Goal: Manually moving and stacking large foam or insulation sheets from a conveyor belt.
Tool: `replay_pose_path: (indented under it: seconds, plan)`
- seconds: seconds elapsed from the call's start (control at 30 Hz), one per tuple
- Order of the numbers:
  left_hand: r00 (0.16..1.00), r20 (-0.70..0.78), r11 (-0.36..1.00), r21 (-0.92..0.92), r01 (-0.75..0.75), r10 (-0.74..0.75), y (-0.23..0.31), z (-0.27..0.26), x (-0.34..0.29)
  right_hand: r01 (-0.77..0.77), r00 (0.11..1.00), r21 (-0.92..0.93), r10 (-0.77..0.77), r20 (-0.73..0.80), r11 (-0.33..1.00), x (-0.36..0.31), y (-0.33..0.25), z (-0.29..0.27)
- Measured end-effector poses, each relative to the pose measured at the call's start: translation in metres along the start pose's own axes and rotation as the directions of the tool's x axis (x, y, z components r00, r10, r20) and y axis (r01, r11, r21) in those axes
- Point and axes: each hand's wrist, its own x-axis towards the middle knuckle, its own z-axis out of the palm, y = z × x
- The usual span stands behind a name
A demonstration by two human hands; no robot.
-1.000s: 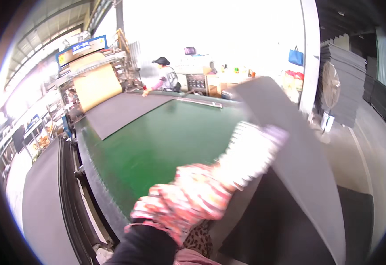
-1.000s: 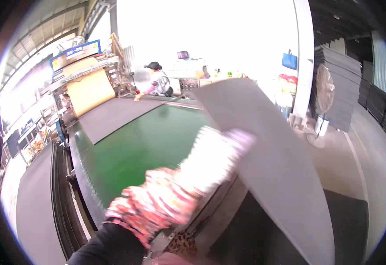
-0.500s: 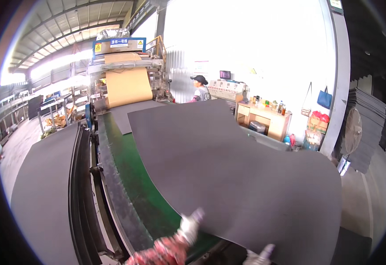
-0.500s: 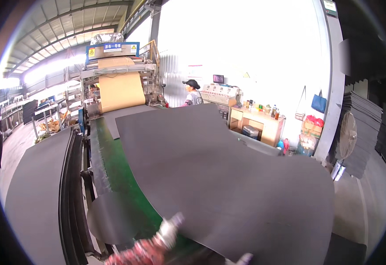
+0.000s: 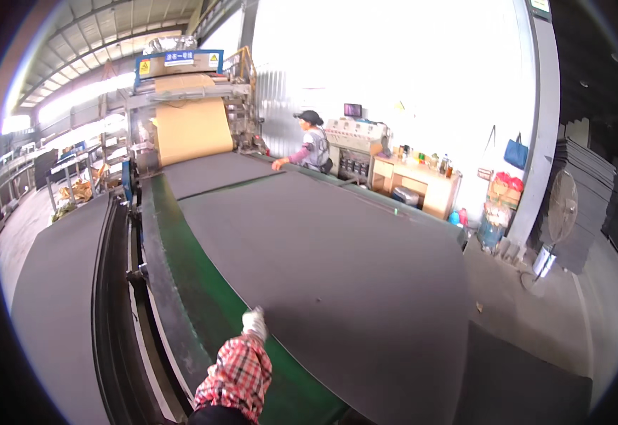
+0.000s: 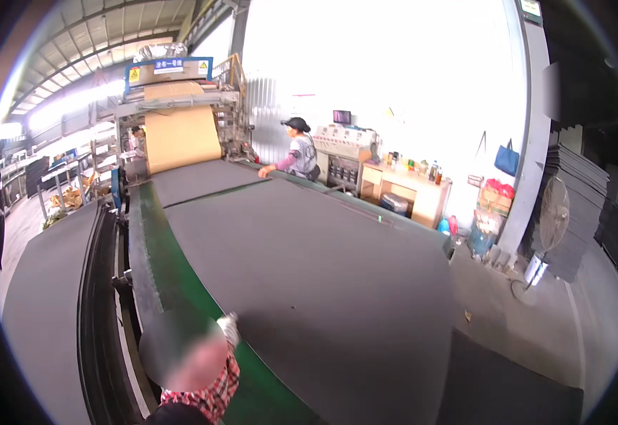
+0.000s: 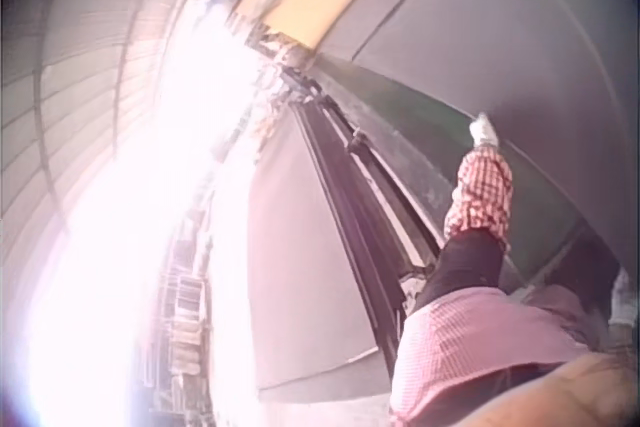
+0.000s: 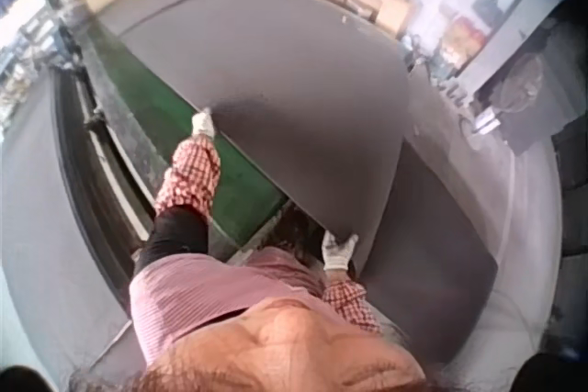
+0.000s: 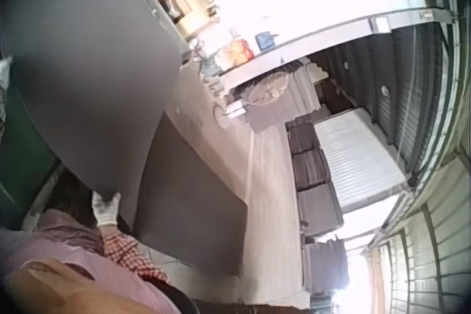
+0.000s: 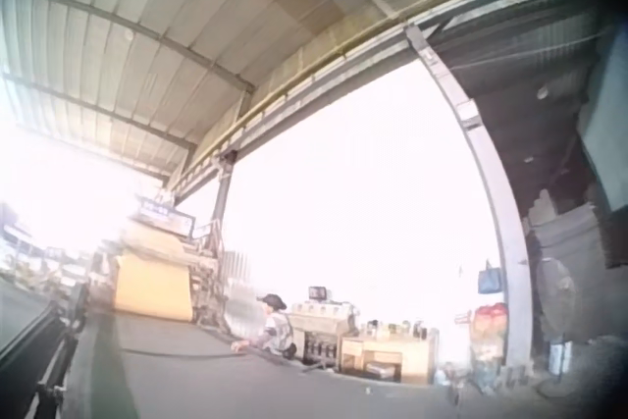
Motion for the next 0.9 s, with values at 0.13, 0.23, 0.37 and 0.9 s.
replay_pose_path:
  seconds: [0.13,0.23,0.37,0.9]
  plan:
    - [0.765,-0.288,0.646,-0.734,0.210,-0.575,0.105,-0.031,-0.010,-0.366,0.926,-0.064,0.370,0.070,0.928,0.024,0.043,0.012]
    - [0.818,-0.540,0.877,-0.470,-0.097,-0.199,0.137,-0.053,-0.094,-0.335,0.936,-0.589,0.185,-0.300,0.736,0.030,0.132,0.052]
    - [0.870,-0.486,0.730,-0.567,-0.382,0.078,0.200,-0.086,-0.212,-0.556,0.644,-0.770,0.748,-0.161,0.313,0.076,0.131,0.039]
    - [0.511,0.577,0.765,-0.393,-0.510,0.637,0.252,-0.012,-0.408,0.045,0.534,-0.141,-0.143,-0.834,0.989,0.043,-0.233,-0.344]
